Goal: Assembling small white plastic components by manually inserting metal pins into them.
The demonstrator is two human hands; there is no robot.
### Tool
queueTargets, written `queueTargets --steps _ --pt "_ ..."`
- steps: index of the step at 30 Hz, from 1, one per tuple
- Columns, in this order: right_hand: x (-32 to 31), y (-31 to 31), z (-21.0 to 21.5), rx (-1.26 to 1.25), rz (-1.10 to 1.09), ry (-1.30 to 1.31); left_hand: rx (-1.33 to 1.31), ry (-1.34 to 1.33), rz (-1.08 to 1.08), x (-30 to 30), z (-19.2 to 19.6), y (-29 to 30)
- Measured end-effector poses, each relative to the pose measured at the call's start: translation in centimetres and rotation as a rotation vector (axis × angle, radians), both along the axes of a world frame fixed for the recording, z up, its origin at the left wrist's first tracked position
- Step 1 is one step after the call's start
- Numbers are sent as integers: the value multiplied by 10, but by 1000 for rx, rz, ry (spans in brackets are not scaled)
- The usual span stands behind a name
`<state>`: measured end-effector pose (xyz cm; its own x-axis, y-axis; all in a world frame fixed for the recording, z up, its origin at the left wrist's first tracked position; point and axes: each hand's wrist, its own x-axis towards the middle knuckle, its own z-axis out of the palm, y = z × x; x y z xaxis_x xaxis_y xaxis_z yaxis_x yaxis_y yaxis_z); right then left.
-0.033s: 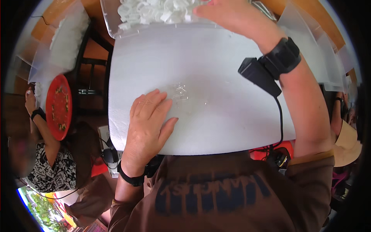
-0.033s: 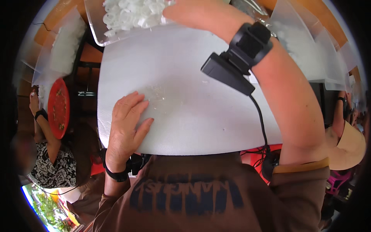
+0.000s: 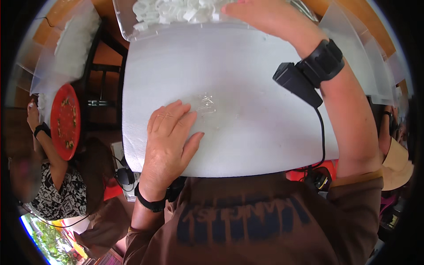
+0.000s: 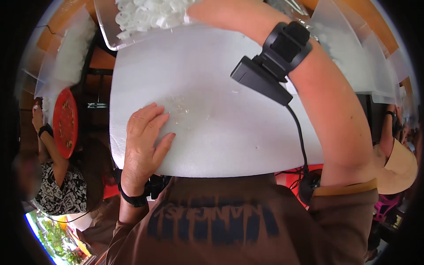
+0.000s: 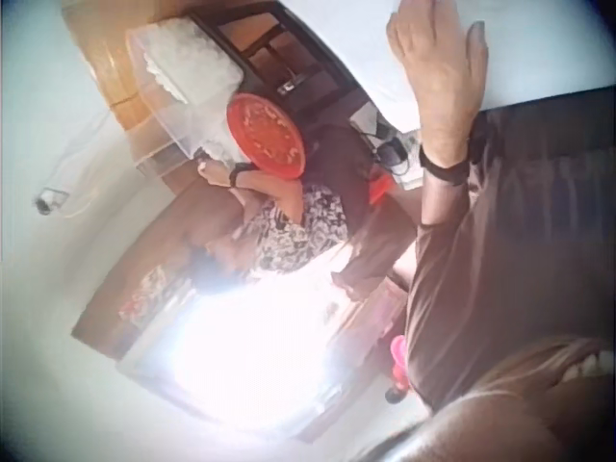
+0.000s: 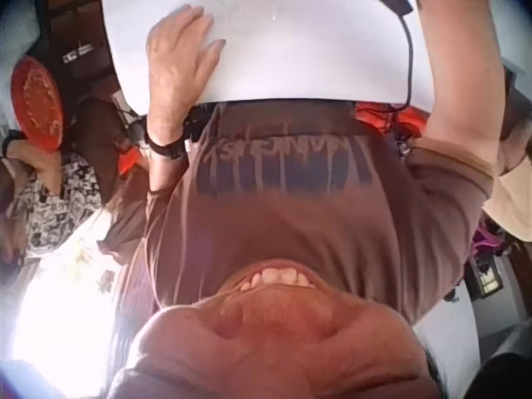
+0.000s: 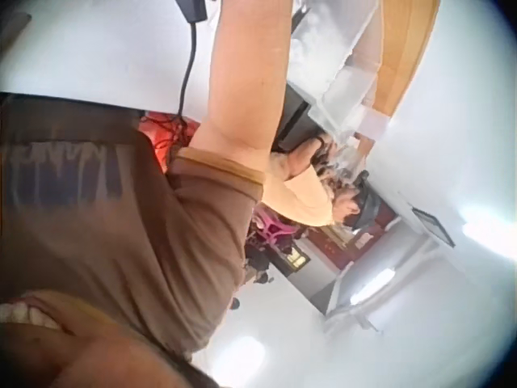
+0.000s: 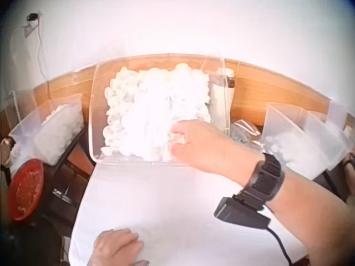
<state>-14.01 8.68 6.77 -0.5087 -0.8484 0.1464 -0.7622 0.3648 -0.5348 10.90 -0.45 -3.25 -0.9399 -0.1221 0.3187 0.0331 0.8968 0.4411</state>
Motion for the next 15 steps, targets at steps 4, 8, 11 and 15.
queueTargets --steps 4,8,11,15 --pt "-30 -13 -44 -124 85 230 0 -29 30 -10 -5 -2" --pt "-25 -8 -43 -65 -9 107 50 16 34 -16 -7 -6" --pt "-10 -2 -26 -24 -88 -3 88 64 31 -25 -15 -8" --pt "6 -1 -43 -135 -12 133 74 55 80 -24 -14 -7"
